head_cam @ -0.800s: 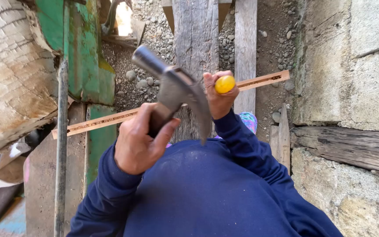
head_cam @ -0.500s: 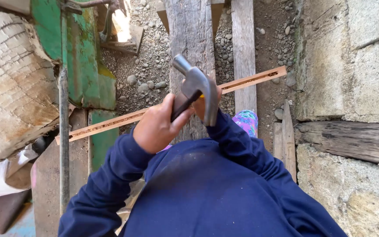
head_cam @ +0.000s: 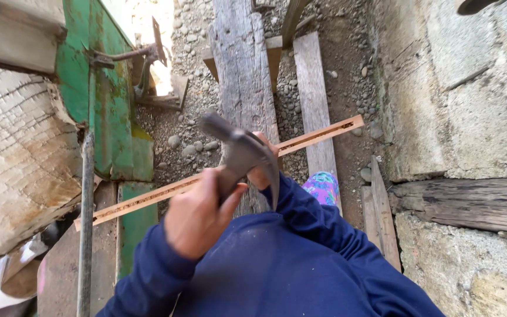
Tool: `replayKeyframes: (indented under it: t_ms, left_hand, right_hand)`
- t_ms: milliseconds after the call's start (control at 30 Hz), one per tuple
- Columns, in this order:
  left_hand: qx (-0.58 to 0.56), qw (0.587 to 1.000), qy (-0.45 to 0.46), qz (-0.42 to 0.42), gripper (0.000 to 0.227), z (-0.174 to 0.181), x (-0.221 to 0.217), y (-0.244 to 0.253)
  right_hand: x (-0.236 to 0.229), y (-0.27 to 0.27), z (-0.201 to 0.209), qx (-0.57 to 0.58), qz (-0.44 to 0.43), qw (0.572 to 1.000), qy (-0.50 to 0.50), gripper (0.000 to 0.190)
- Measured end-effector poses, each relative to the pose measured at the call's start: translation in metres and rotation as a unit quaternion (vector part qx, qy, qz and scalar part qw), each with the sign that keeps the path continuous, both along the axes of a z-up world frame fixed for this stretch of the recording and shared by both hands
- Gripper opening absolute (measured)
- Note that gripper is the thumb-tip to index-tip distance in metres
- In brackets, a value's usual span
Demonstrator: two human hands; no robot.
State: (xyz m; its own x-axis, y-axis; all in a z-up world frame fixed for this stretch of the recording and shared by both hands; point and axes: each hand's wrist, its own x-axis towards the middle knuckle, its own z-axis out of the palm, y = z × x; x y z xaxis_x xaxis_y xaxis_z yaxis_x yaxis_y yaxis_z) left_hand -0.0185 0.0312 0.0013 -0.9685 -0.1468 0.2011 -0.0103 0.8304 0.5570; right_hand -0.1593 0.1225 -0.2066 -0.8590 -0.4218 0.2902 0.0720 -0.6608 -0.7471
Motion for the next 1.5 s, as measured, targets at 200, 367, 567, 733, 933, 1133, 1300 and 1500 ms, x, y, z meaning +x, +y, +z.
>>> replayKeyframes:
  t_ms: [200,367,567,733,933,1133,1300,1500]
  left_hand:
    - [0.148,0.987,-0.036,-0.060,0.032,-0.013,0.001,-0.008]
    - [0.093,0.994,0.046,0.037,0.024,0.037,0.031,-0.012]
    - [0.045,0.997,-0.002,0.058,0.032,-0.014,0.012,-0.010]
    - [0.021,0.998,-0.059,-0.007,0.042,-0.024,0.006,-0.010]
    - [0.093,0.992,-0.018,0.077,0.030,0.023,0.039,-0.016]
    - [0.103,0.984,0.062,0.131,0.029,-0.027,0.032,-0.018]
    - [0.115,0.991,-0.060,0.044,0.033,-0.041,0.023,-0.019]
    - [0.103,0.983,0.025,0.149,0.022,0.004,0.059,-0.034]
  right_hand:
    - [0.004,0.002,0.016,0.270,-0.245,0.874,0.320,0.021]
    - [0.005,-0.001,0.005,0.260,-0.185,0.932,0.171,0.029]
    - [0.005,-0.003,0.000,0.290,-0.237,0.900,0.223,0.025]
    - [0.006,-0.006,-0.008,0.179,-0.165,0.944,0.224,0.018]
    - [0.016,-0.008,0.030,0.275,-0.211,0.894,0.285,0.040]
    - [0.016,-0.018,0.015,0.332,-0.257,0.877,0.233,0.034]
    - [0.022,-0.018,0.015,0.218,-0.201,0.896,0.332,0.023]
    - [0.026,-0.023,0.023,0.301,-0.253,0.878,0.275,0.033]
